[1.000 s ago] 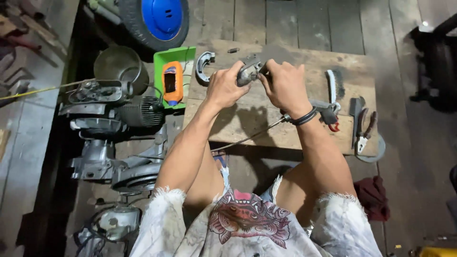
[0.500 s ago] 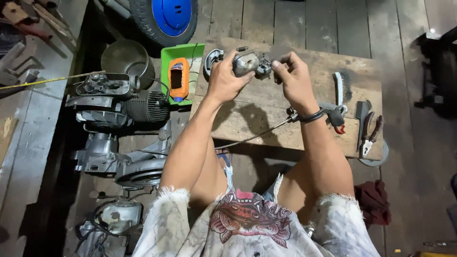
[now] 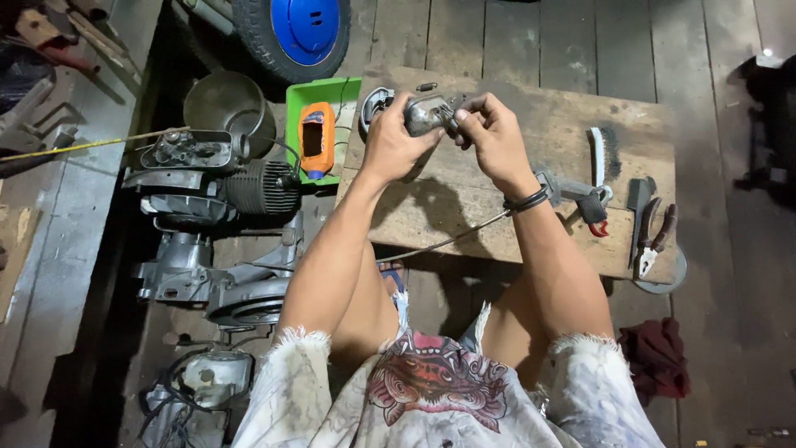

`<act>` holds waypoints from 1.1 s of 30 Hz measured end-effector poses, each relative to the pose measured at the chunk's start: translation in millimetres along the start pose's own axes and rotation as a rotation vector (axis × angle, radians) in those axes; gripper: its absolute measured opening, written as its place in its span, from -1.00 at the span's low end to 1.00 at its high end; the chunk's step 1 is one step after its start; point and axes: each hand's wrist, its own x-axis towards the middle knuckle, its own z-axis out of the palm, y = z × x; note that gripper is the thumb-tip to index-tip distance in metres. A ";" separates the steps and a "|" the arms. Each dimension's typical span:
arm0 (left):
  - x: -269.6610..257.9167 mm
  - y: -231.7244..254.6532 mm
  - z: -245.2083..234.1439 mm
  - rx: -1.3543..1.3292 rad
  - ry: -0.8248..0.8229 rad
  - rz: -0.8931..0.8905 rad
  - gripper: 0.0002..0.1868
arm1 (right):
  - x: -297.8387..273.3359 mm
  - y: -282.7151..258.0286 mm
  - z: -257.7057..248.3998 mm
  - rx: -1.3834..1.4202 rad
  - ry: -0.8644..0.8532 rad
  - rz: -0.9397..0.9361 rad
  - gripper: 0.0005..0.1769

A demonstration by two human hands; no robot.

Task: The person scrubs a metal part with a wire brush, then flips it over to scrub the other side. The person continues to scrub the metal part with the wire brush.

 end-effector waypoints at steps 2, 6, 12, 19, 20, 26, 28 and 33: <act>1.5 -2.6 2.9 -0.013 -0.002 -0.002 -0.54 | 0.0 2.1 -3.4 -0.055 -0.004 -0.004 -0.89; 0.0 0.2 12.9 -0.002 -0.023 0.002 -0.60 | -1.3 -0.3 -12.6 -0.223 -0.001 -0.006 -0.88; 2.0 5.6 11.3 0.024 -0.056 0.038 -0.61 | -1.6 -6.0 -14.7 -0.443 0.082 -0.122 -0.89; 0.8 10.8 7.5 0.029 -0.056 0.042 -0.58 | 1.7 5.3 -23.1 -0.398 0.154 -0.148 -0.87; 1.3 9.6 7.6 0.011 -0.048 0.026 -0.58 | 0.9 1.7 -19.4 -0.277 0.114 -0.108 -0.89; -0.4 9.2 10.2 -0.012 -0.041 -0.007 -0.58 | -0.7 1.6 -8.0 -0.062 0.047 -0.039 -0.90; -1.2 6.7 13.2 -0.005 -0.043 -0.015 -0.58 | -0.6 5.0 -7.2 -0.041 0.041 -0.029 -0.90; -1.3 -4.0 18.2 -0.016 -0.038 0.057 -0.59 | 2.4 8.3 -15.4 -0.208 -0.006 -0.020 -0.88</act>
